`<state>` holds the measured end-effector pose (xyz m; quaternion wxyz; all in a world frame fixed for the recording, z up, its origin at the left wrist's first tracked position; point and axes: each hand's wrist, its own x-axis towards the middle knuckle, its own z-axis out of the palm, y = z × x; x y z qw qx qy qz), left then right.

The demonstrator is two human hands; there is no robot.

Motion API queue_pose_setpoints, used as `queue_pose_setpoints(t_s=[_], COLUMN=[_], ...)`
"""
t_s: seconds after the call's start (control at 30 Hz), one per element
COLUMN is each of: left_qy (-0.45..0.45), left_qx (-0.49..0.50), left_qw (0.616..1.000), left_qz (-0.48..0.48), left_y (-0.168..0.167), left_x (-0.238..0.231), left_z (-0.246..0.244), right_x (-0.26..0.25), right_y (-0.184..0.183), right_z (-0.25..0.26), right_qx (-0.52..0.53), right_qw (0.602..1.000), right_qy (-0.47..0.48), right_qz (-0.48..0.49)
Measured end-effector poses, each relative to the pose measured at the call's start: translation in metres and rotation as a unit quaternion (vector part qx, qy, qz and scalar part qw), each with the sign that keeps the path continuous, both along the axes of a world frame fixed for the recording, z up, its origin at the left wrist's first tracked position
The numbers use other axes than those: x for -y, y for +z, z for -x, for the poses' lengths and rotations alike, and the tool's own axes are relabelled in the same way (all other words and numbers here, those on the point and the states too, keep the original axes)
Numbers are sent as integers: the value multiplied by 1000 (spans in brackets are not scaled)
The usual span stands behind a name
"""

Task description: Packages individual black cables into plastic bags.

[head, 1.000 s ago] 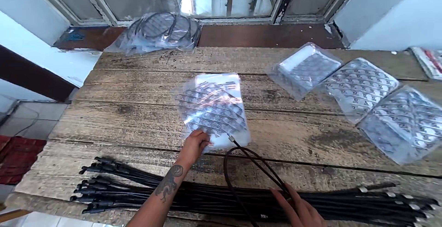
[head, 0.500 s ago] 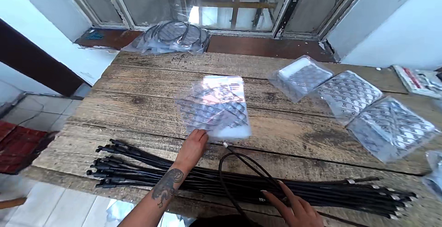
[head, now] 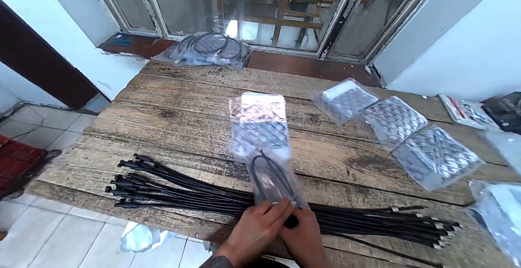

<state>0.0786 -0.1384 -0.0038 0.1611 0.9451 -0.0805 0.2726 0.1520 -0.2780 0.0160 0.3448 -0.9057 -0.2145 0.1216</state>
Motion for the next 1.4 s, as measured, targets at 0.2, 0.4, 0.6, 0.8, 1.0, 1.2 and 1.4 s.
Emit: queue_pose_setpoints(t_s=[0.2,0.4,0.6,0.8,1.0,1.2,1.4], left_qy=[290,68,192,242,237,108,288], left_qx=[-132,-329,-377,-383,-330,-289,-180], left_qw=[896,854,794,761,781,583,499], left_qz=[310,398,437,464,474,752,797], left_y=[-37,-25,-38,-49,-52,-46,-43], left_x=[-8,4,-16,-36,-23,-41,-25], left_z=[35,46,69,95,105,116,77], right_x=[-33,-59,-57,-5,-39,6,44], right_y=[-7,-30,-56,-88,-64,-61,-38], right_z=[15,16,-3,8,17,27,-15], right_qx=[-89,60,40,289,271,186,-41], right_qw=[992,997,987,884,917,909,999], right_qy=[-83,-46,139,367,289,363,7], right_qz=[21,29,67,-18,49,-88,8])
